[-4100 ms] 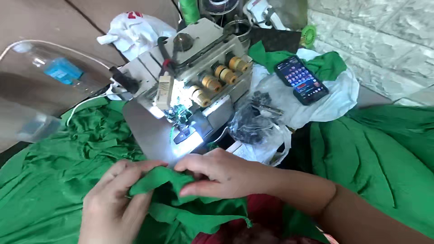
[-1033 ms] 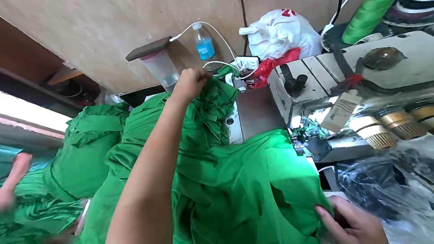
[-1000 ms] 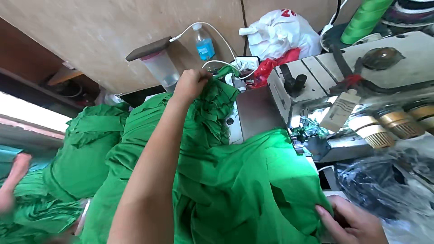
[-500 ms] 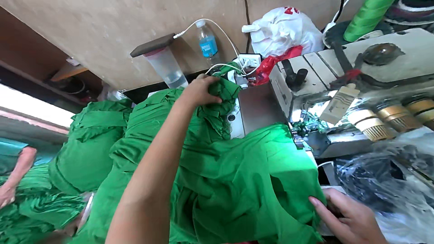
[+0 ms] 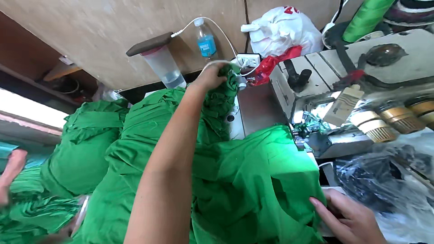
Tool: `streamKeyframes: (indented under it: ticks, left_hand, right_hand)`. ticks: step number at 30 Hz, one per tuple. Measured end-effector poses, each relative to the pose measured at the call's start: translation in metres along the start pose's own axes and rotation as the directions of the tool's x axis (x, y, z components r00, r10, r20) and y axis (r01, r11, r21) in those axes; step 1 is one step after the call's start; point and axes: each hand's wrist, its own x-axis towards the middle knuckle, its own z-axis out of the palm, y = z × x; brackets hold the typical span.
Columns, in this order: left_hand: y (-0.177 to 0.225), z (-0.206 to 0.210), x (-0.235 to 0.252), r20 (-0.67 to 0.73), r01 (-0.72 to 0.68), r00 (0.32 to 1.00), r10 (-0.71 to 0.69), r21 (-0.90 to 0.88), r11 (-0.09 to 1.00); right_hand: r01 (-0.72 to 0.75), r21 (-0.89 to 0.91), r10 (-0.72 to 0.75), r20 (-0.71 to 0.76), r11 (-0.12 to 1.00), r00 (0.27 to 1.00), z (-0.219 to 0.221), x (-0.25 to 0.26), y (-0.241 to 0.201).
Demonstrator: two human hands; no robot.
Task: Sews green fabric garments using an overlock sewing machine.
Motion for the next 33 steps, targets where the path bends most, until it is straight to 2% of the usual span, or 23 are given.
streamKeyframes:
  ticks: [2, 6, 9, 12, 15, 17, 19, 21, 24, 27, 33]
  left_hand:
    - [0.005, -0.005, -0.006, 0.099, -0.08, 0.992, 0.076, 0.037, 0.996]
    - [0.02, -0.026, -0.045, 0.058, -0.241, 0.97, 0.236, 0.12, 0.963]
    - [0.01, -0.021, -0.067, 0.042, -0.215, 0.977, 0.211, 0.179, 0.96]
    - [-0.009, 0.003, -0.072, -0.01, -0.165, 0.985, 0.172, 0.235, 0.958]
    - [-0.013, 0.009, -0.073, -0.136, -0.144, 0.978, 0.16, 0.119, 0.982]
    - [-0.006, -0.006, -0.076, -0.196, -0.103, 0.976, 0.099, -0.012, 0.995]
    - [0.003, -0.028, -0.081, -0.179, 0.006, 0.983, -0.037, -0.169, 0.986]
    - [0.013, -0.044, -0.087, -0.123, 0.173, 0.967, -0.225, -0.338, 0.925]
    - [0.017, -0.045, -0.091, -0.122, 0.293, 0.917, -0.38, -0.439, 0.849]
    - [0.015, -0.045, -0.089, -0.243, 0.197, 0.903, -0.353, -0.497, 0.845]
    - [0.064, -0.105, -0.117, -0.422, -0.003, 0.878, -0.225, -0.476, 0.88]
  right_hand:
    - [-0.037, 0.009, 0.036, 0.027, 0.999, 0.999, -0.003, 0.001, -0.006]
    - [-0.027, 0.01, 0.026, 0.018, 1.0, 0.999, -0.002, 0.0, -0.004]
    - [-0.041, 0.011, 0.04, 0.054, 0.999, 0.998, -0.004, 0.001, -0.006]
    - [-0.021, 0.029, 0.02, 0.044, 0.999, 0.999, -0.004, 0.0, -0.005]
    - [0.047, 0.003, -0.047, -0.068, 0.999, 0.997, 0.006, -0.003, 0.008]
    - [-0.005, 0.044, 0.006, -0.03, 0.999, 1.0, 0.0, -0.001, -0.004]
    - [-0.031, 0.03, 0.031, -0.017, 0.999, 0.999, -0.002, 0.0, -0.007]
    - [-0.031, 0.015, 0.031, -0.023, 0.999, 0.999, -0.001, 0.0, -0.007]
    - [0.017, 0.017, -0.016, -0.066, 1.0, 0.998, 0.006, -0.002, 0.005]
    - [0.067, 0.021, -0.064, -0.119, 0.998, 0.991, 0.013, -0.003, 0.014]
    - [0.053, -0.005, -0.053, -0.104, 0.999, 0.993, 0.011, -0.004, 0.013]
